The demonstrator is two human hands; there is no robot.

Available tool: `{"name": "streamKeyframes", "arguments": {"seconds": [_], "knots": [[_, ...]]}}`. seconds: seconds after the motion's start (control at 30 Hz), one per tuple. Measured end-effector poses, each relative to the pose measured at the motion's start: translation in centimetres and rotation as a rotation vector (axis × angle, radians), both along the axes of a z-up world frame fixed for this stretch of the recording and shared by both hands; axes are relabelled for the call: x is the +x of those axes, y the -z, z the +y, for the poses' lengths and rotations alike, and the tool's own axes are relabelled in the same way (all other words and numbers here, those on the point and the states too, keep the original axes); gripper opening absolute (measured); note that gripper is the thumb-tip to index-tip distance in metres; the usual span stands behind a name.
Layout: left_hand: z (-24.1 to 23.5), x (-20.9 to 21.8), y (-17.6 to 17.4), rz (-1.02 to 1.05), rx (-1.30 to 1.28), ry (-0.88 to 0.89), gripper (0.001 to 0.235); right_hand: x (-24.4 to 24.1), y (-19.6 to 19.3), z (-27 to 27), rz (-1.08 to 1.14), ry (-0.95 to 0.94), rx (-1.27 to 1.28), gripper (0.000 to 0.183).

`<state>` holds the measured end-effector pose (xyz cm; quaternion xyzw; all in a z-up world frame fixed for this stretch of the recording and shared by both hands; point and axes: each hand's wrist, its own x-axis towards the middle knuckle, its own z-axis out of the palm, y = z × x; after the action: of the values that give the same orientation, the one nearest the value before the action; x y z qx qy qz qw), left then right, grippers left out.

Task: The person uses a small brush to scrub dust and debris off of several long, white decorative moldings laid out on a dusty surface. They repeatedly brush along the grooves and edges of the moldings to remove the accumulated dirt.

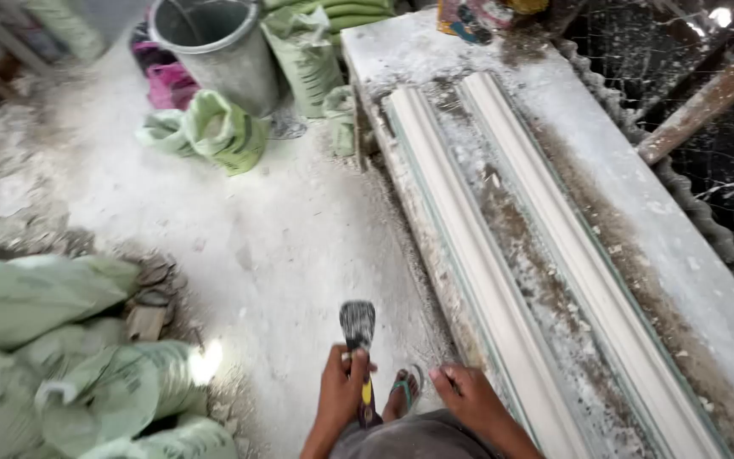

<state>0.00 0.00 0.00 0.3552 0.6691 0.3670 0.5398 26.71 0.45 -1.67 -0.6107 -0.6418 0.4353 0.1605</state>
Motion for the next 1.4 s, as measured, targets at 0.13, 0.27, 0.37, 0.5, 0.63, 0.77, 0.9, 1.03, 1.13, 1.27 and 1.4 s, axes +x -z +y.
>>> {"name": "streamKeyframes", "arguments": {"seconds": [0.13, 0.27, 0.37, 0.5, 0.63, 0.77, 0.9, 1.03, 1.13, 1.27, 1.4], "knots": [[14.3, 2.9, -4.5, -0.049, 0.137, 0.157, 0.026, 1.2, -7.6, 9.7, -0.04, 0.103, -0.016, 0.03], [25.0, 9.1, -1.7, -0.196, 0.09, 0.293, 0.025, 2.7, -9.9, 16.6, 0.252, 0.174, 0.152, 0.053], [32.4, 13.3, 3.0, -0.325, 0.08, 0.399, 0.025, 2.7, -5.5, 22.1, 0.228, 0.273, 0.124, 0.074], [43.7, 16.3, 1.0, -0.458, -0.059, 0.639, 0.027, 1.5, -2.3, 31.0, 0.063, 0.591, 0.208, 0.072], [55.6, 15.8, 1.9, -0.104, -0.08, 0.959, 0.037, 2.2, -4.9, 42.7, -0.084, 0.771, 0.002, 0.063], [68.5, 16.7, 0.3, 0.129, 0.489, 1.172, 0.032, 4.1, -7.4, 52.6, -0.225, 0.802, -0.211, 0.055], [75.7, 18.7, -0.9, 0.417, 0.757, 1.171, 0.053, 6.6, -3.1, 58.0, -0.275, 0.736, -0.202, 0.048], [78.3, 20.1, 1.0, 0.593, 0.798, 1.322, 0.049, 7.5, -1.0, 61.8, -0.325, 0.681, -0.148, 0.042], [78.5, 20.6, 2.1, 0.657, 0.908, 1.322, 0.041, 7.8, -3.1, 63.5, -0.279, 0.67, -0.137, 0.047], [78.9, 22.2, 2.1, 0.604, 1.063, 1.373, 0.034, 9.8, -5.4, 63.9, -0.259, 0.659, -0.456, 0.049], [80.6, 22.9, 3.4, 0.631, 1.011, 1.446, 0.03, 9.9, -6.6, 66.8, -0.232, 0.625, -0.521, 0.05]]}}
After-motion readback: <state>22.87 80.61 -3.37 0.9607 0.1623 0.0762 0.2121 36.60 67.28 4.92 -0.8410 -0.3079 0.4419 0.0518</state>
